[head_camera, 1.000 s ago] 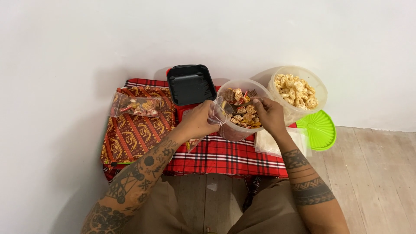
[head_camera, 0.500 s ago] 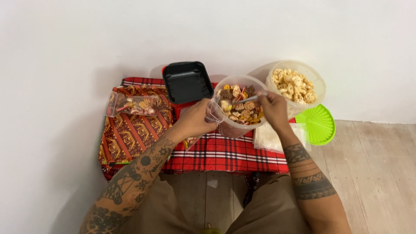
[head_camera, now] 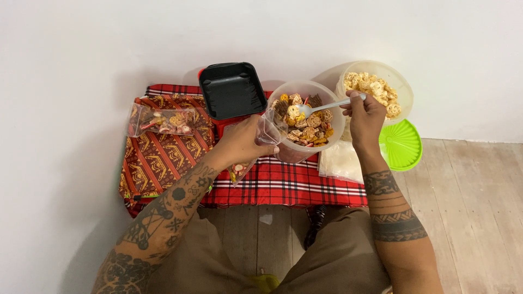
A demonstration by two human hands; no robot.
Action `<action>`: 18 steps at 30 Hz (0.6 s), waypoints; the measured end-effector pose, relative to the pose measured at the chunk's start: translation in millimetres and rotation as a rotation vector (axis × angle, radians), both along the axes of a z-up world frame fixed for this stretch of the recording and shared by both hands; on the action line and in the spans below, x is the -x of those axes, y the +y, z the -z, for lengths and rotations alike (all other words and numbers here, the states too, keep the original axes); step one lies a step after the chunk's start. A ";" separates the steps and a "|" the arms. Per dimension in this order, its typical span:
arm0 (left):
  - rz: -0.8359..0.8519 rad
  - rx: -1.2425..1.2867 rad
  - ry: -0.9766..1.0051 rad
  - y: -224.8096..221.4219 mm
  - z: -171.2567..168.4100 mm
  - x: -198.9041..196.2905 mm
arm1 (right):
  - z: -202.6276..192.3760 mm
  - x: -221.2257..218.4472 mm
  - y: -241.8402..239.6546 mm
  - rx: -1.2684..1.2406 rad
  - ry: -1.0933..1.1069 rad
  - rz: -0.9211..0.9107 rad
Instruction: The person portions snacks from a large container into small plastic bags by scooping them with a spoon, then weighing each bag on a scale and adding or removing snacks until the desired weight is reached. The process is repeated for multiple bags.
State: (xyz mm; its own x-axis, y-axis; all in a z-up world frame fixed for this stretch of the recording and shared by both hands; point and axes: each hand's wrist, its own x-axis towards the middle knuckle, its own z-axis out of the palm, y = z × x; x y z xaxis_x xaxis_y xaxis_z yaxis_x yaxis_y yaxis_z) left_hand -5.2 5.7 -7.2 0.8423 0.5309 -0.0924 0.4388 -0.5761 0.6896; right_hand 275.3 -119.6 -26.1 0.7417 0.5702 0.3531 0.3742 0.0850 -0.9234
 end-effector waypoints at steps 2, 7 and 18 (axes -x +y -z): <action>0.003 -0.007 0.002 5.0 12.7 -2.5 | -2.2 2.5 0.0 0.029 -0.022 -0.011; 0.012 -0.019 0.038 2.8 10.8 -3.5 | 26.2 -10.5 1.1 0.208 -0.175 -0.111; -0.016 -0.035 0.005 -3.3 -8.1 3.0 | 9.4 21.4 10.2 -0.051 -0.703 -0.014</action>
State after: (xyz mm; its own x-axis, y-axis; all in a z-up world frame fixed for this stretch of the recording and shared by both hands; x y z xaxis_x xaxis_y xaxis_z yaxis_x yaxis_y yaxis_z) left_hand -8.2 2.3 0.9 0.8331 0.5476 -0.0779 0.4520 -0.5929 0.6665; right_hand 253.9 -109.4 -35.6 0.3204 0.5483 0.7725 0.8795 0.1308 -0.4575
